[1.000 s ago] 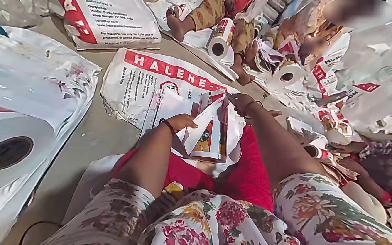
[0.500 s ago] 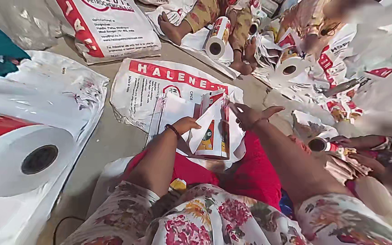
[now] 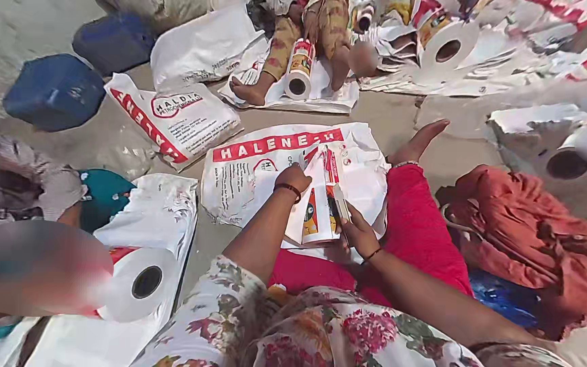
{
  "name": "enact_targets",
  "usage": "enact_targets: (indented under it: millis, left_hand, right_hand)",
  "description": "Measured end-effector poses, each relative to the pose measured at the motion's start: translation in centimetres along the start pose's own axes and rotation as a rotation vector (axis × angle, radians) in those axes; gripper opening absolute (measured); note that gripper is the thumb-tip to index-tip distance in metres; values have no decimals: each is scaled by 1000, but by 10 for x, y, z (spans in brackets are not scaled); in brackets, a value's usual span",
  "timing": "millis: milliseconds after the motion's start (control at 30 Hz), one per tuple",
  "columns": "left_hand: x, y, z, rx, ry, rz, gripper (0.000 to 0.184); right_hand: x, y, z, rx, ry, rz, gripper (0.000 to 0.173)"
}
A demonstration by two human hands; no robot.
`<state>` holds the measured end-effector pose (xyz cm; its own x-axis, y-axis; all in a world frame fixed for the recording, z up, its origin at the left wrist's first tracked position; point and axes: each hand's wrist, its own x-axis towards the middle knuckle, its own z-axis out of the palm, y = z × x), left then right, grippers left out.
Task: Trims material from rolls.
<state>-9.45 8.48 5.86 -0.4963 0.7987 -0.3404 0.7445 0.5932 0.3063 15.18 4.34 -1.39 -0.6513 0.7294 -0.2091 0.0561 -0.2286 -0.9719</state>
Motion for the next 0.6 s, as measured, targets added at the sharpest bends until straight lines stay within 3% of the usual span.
enact_targets:
  millis: [167, 233, 333, 467, 600]
  left_hand:
    - [34, 46, 2, 148, 118, -14, 67]
    - [44, 59, -5, 211, 34, -21, 63]
    - [57, 71, -11, 257, -140, -14, 71]
    - [81, 58, -13, 359, -203, 150, 53]
    - [87, 52, -14, 348, -102, 208, 37]
  right_hand:
    - [-2, 1, -11, 49, -51, 23, 60]
    - [-2, -1, -12, 64, -71, 34, 60]
    - [-2, -5, -17, 66, -84, 59, 59]
    - [2, -11, -13, 169, -50, 146, 55]
    - [5, -11, -12, 293, -34, 197, 52]
